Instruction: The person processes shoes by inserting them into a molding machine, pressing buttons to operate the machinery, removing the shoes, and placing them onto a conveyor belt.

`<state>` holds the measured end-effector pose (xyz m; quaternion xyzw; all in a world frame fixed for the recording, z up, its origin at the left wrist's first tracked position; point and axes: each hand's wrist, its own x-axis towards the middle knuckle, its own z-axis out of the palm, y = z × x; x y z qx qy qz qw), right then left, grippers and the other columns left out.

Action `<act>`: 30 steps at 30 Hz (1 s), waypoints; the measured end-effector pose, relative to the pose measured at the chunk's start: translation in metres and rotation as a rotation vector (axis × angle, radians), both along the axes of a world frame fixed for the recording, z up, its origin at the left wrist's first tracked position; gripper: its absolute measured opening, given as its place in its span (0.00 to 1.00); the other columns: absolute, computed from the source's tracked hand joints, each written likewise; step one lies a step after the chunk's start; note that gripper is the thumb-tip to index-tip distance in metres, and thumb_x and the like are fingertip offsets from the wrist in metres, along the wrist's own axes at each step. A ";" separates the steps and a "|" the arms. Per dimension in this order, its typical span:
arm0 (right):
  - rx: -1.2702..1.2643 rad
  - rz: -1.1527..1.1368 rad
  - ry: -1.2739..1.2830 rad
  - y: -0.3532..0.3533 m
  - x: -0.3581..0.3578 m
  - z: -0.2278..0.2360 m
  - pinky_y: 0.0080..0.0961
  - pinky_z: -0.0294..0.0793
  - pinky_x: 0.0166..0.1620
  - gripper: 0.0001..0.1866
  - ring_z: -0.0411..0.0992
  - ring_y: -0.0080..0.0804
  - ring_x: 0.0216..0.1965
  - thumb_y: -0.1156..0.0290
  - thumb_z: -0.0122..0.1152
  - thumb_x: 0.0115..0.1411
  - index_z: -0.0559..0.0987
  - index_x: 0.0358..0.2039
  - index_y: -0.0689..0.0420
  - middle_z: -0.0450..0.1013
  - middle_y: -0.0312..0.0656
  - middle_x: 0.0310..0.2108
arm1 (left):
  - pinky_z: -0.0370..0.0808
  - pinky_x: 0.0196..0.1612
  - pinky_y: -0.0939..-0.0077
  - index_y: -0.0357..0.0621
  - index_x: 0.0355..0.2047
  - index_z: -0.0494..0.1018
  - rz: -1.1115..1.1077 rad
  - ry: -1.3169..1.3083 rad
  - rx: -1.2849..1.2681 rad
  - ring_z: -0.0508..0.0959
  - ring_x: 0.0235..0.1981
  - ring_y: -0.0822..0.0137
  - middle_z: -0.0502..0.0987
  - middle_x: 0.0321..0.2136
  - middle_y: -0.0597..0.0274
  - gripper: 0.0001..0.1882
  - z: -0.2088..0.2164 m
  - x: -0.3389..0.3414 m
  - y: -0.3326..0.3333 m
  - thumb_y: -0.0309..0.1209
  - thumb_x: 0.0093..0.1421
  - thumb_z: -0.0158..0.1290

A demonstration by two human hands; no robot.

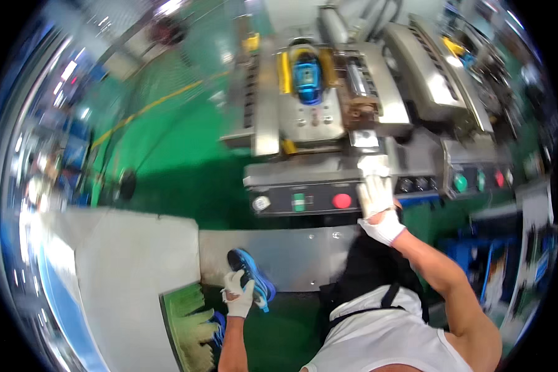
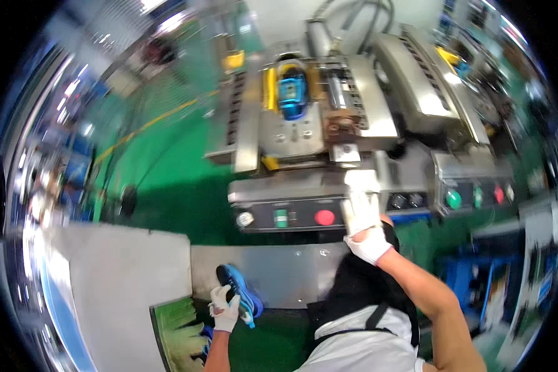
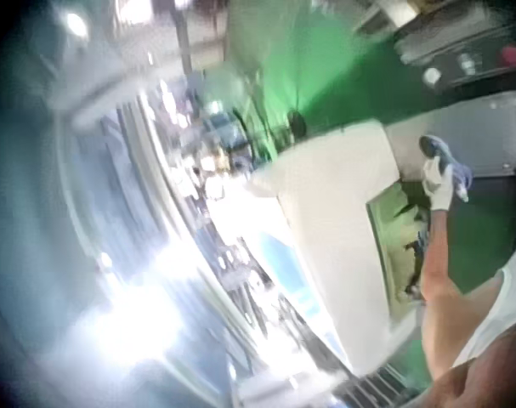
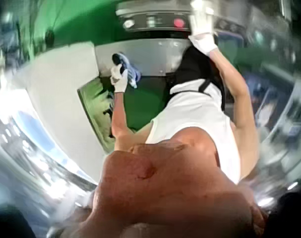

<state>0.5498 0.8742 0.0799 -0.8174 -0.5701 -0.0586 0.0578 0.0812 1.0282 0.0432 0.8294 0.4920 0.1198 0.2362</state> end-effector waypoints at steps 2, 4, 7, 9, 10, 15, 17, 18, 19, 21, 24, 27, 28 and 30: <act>0.096 0.188 -0.029 0.007 0.004 -0.013 0.58 0.49 0.76 0.40 0.56 0.65 0.73 0.67 0.65 0.49 0.69 0.63 0.70 0.60 0.69 0.69 | 0.75 0.51 0.53 0.40 0.45 0.80 -0.067 0.018 0.044 0.78 0.47 0.44 0.76 0.44 0.46 0.15 -0.003 -0.012 0.011 0.34 0.61 0.64; -0.126 0.094 0.444 0.016 0.000 0.048 0.60 0.43 0.77 0.49 0.48 0.67 0.76 0.54 0.68 0.55 0.61 0.71 0.68 0.53 0.68 0.73 | 0.75 0.49 0.52 0.38 0.41 0.80 -0.018 0.025 0.004 0.78 0.43 0.43 0.77 0.41 0.44 0.13 0.007 0.010 0.016 0.35 0.63 0.62; 0.145 0.207 0.505 -0.024 -0.011 0.040 0.56 0.45 0.77 0.52 0.49 0.64 0.76 0.51 0.68 0.56 0.58 0.74 0.64 0.52 0.68 0.74 | 0.74 0.50 0.53 0.35 0.37 0.79 -0.077 -0.056 0.030 0.78 0.43 0.46 0.77 0.39 0.45 0.12 0.015 0.059 0.007 0.33 0.62 0.61; 0.190 0.271 0.714 -0.068 -0.030 0.035 0.55 0.46 0.76 0.57 0.48 0.63 0.77 0.46 0.70 0.55 0.55 0.75 0.62 0.50 0.68 0.74 | 0.77 0.49 0.55 0.36 0.39 0.80 -0.215 -0.081 0.053 0.79 0.42 0.47 0.78 0.40 0.46 0.11 0.065 0.122 -0.020 0.29 0.59 0.65; 0.133 0.281 0.842 -0.091 -0.046 0.030 0.55 0.47 0.76 0.59 0.47 0.63 0.77 0.44 0.71 0.54 0.53 0.76 0.62 0.49 0.68 0.75 | 0.78 0.49 0.55 0.39 0.41 0.81 -0.276 -0.103 0.076 0.80 0.43 0.46 0.80 0.42 0.46 0.12 0.068 0.140 -0.034 0.29 0.57 0.68; 0.234 0.223 1.066 -0.162 -0.098 -0.009 0.49 0.52 0.75 0.68 0.49 0.61 0.77 0.42 0.75 0.49 0.46 0.78 0.62 0.46 0.64 0.77 | 0.77 0.47 0.59 0.33 0.40 0.80 -0.566 -0.458 0.079 0.79 0.40 0.52 0.78 0.39 0.48 0.10 0.106 0.266 -0.107 0.25 0.60 0.63; 0.521 0.014 0.896 -0.192 -0.095 -0.002 0.41 0.57 0.73 0.64 0.56 0.55 0.74 0.47 0.76 0.49 0.50 0.77 0.63 0.51 0.62 0.75 | 0.75 0.45 0.60 0.32 0.37 0.79 -0.670 -0.492 -0.036 0.77 0.39 0.53 0.75 0.35 0.50 0.09 0.122 0.323 -0.145 0.24 0.57 0.61; 0.712 -0.060 0.747 -0.190 -0.096 -0.014 0.37 0.61 0.72 0.63 0.59 0.53 0.73 0.51 0.77 0.48 0.52 0.76 0.61 0.53 0.60 0.74 | 0.75 0.45 0.58 0.33 0.37 0.80 -0.851 -0.576 0.001 0.77 0.39 0.53 0.75 0.36 0.50 0.09 0.130 0.346 -0.152 0.23 0.56 0.61; 0.810 -0.152 0.701 -0.208 -0.089 0.013 0.35 0.67 0.67 0.56 0.65 0.48 0.68 0.56 0.77 0.50 0.57 0.73 0.62 0.59 0.56 0.71 | 0.75 0.46 0.58 0.33 0.38 0.80 -0.936 -0.597 -0.006 0.77 0.40 0.52 0.75 0.37 0.49 0.10 0.144 0.363 -0.172 0.23 0.55 0.62; 0.985 -0.301 0.695 -0.254 -0.075 0.070 0.33 0.72 0.63 0.50 0.70 0.40 0.64 0.62 0.78 0.52 0.61 0.70 0.63 0.67 0.51 0.66 | 0.76 0.49 0.59 0.34 0.44 0.79 -1.161 -0.625 0.026 0.78 0.42 0.53 0.75 0.42 0.49 0.14 0.176 0.400 -0.217 0.22 0.56 0.61; 1.168 -0.617 0.445 -0.299 -0.073 0.075 0.33 0.70 0.65 0.49 0.71 0.34 0.63 0.64 0.77 0.55 0.59 0.72 0.63 0.68 0.51 0.66 | 0.80 0.49 0.66 0.36 0.60 0.72 -1.386 -0.724 -0.331 0.79 0.44 0.59 0.70 0.54 0.49 0.32 0.214 0.429 -0.280 0.14 0.52 0.58; 1.669 -0.776 0.774 -0.343 -0.028 0.081 0.35 0.72 0.65 0.39 0.72 0.33 0.60 0.67 0.72 0.61 0.65 0.69 0.63 0.73 0.48 0.61 | 0.82 0.48 0.70 0.36 0.64 0.68 -1.729 -0.758 -0.226 0.79 0.44 0.62 0.66 0.61 0.47 0.40 0.220 0.450 -0.311 0.14 0.48 0.63; 1.774 -0.830 0.767 -0.365 -0.012 0.099 0.35 0.73 0.63 0.34 0.74 0.33 0.58 0.67 0.70 0.63 0.69 0.66 0.63 0.76 0.46 0.58 | 0.82 0.47 0.71 0.36 0.63 0.69 -1.798 -0.752 -0.107 0.80 0.44 0.62 0.66 0.62 0.45 0.40 0.217 0.455 -0.315 0.15 0.47 0.66; 1.552 -1.145 0.250 -0.423 0.035 0.071 0.40 0.77 0.55 0.21 0.77 0.32 0.51 0.66 0.70 0.65 0.79 0.56 0.60 0.79 0.42 0.52 | 0.83 0.45 0.70 0.37 0.61 0.70 -1.820 -0.681 -0.235 0.80 0.44 0.59 0.67 0.61 0.45 0.37 0.194 0.453 -0.323 0.16 0.48 0.68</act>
